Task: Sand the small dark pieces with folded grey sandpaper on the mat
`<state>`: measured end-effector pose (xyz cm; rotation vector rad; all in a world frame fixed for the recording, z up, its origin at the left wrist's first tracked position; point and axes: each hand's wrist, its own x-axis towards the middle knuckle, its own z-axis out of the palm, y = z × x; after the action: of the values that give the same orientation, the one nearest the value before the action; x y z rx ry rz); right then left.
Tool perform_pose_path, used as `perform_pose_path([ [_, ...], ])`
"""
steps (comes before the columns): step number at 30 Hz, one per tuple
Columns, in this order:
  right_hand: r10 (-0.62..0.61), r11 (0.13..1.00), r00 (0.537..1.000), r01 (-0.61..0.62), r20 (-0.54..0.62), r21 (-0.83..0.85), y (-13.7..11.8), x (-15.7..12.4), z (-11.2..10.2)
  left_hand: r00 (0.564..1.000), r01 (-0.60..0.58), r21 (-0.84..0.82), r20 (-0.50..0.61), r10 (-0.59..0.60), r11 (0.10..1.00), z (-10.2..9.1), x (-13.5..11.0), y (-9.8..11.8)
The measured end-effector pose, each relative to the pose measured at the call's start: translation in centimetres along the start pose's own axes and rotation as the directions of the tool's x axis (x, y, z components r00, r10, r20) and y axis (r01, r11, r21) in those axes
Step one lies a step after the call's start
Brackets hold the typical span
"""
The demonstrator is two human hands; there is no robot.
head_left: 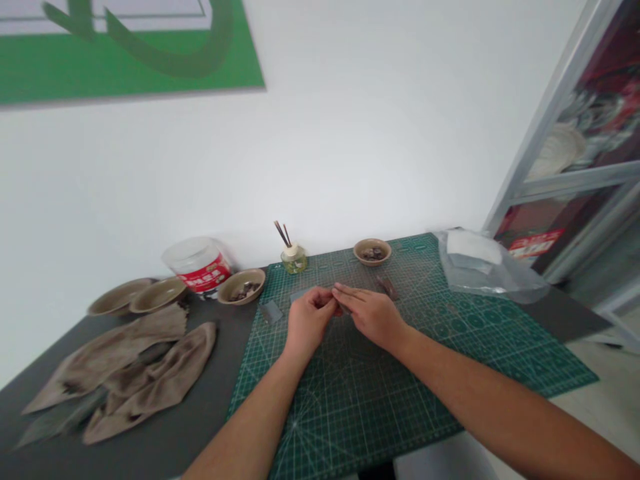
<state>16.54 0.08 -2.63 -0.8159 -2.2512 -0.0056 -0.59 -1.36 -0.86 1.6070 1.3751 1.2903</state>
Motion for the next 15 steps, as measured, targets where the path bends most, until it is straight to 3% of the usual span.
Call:
perform_pose_path([
  [3, 0.024, 1.0, 1.0, -0.024, -0.013, 0.004, 0.02, 0.01, -0.03, 1.0, 0.031, -0.101, 0.0, -0.031, 0.994, 0.07, -0.02, -0.06],
  [13, 0.013, 0.999, 0.999, -0.011, -0.034, 0.042, -0.19, 0.11, -0.15, 1.0, -0.021, -0.068, -0.022, 0.02, 0.997, 0.19, -0.18, -0.18],
  [15, 0.039, 0.997, 0.999, -0.037, -0.035, 0.063, -0.11, 0.1, -0.19, 0.999, -0.01, -0.122, -0.037, 0.005, 0.993, 0.33, -0.16, -0.17],
])
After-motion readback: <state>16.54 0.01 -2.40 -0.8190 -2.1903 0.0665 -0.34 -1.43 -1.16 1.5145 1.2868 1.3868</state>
